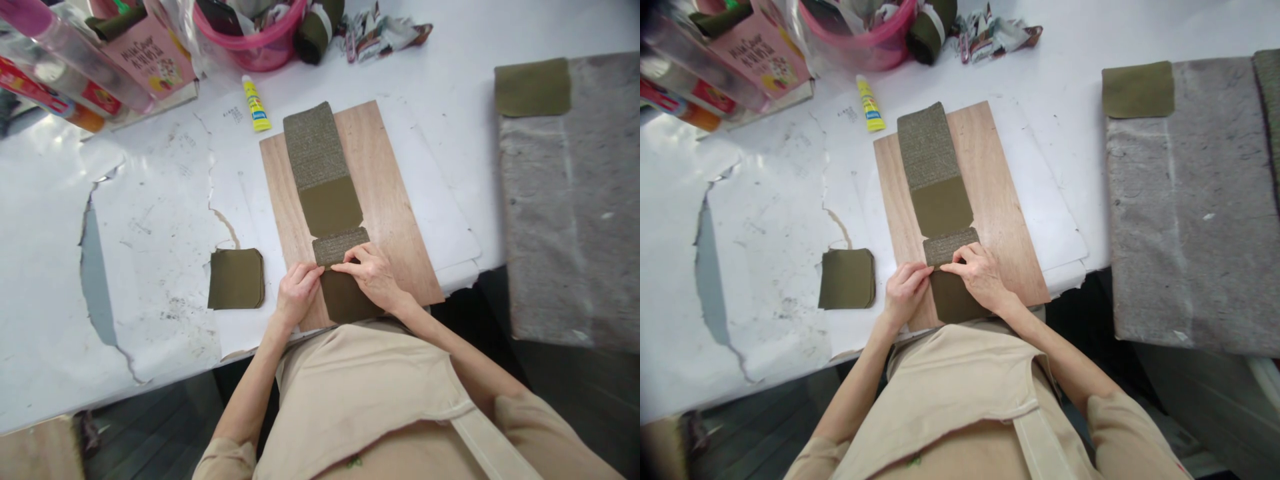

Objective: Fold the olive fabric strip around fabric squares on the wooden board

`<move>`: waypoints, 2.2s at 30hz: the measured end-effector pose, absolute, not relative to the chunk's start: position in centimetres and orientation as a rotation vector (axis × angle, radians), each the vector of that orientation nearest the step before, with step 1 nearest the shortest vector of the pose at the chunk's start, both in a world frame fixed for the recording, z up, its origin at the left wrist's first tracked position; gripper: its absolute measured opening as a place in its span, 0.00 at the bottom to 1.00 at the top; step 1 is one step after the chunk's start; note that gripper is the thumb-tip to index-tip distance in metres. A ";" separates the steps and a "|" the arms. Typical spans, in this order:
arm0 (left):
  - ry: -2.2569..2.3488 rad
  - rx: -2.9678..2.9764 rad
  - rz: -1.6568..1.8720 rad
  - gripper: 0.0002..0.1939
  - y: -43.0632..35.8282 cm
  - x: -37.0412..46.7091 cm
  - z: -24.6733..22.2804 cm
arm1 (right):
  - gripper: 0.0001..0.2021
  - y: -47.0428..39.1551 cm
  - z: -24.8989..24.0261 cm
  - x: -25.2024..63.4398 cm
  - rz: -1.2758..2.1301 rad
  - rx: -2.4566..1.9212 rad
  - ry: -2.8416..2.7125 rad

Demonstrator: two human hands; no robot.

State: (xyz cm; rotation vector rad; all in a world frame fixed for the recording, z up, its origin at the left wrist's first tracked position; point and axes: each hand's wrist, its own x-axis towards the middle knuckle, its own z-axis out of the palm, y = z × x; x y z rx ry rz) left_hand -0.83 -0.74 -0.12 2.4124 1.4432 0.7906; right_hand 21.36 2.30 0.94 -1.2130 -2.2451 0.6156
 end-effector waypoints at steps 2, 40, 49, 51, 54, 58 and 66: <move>1.451 2.438 0.791 0.10 -0.8 -0.8 -0.2 | 0.15 2.3 1.0 21.4 0.613 -1.218 -2.242; 1.558 2.210 0.821 0.07 -0.4 0.1 0.2 | 0.08 3.5 1.1 22.4 0.896 -1.098 -2.087; 1.563 2.216 0.818 0.07 -0.5 0.1 0.3 | 0.06 3.4 1.8 23.7 1.056 -1.176 -1.588; 1.565 2.221 0.820 0.07 -0.5 0.1 0.2 | 0.06 3.1 2.0 23.5 0.924 -1.199 -1.721; 1.571 2.228 0.827 0.07 -0.6 0.1 0.1 | 0.08 3.1 2.2 22.9 0.759 -1.184 -1.990; 1.569 2.227 0.850 0.08 -0.6 0.1 -0.1 | 0.10 3.5 1.9 22.0 0.677 -1.116 -2.193; 1.564 2.250 0.862 0.07 -0.6 0.1 -0.3 | 0.11 3.5 1.1 22.1 0.637 -1.072 -2.288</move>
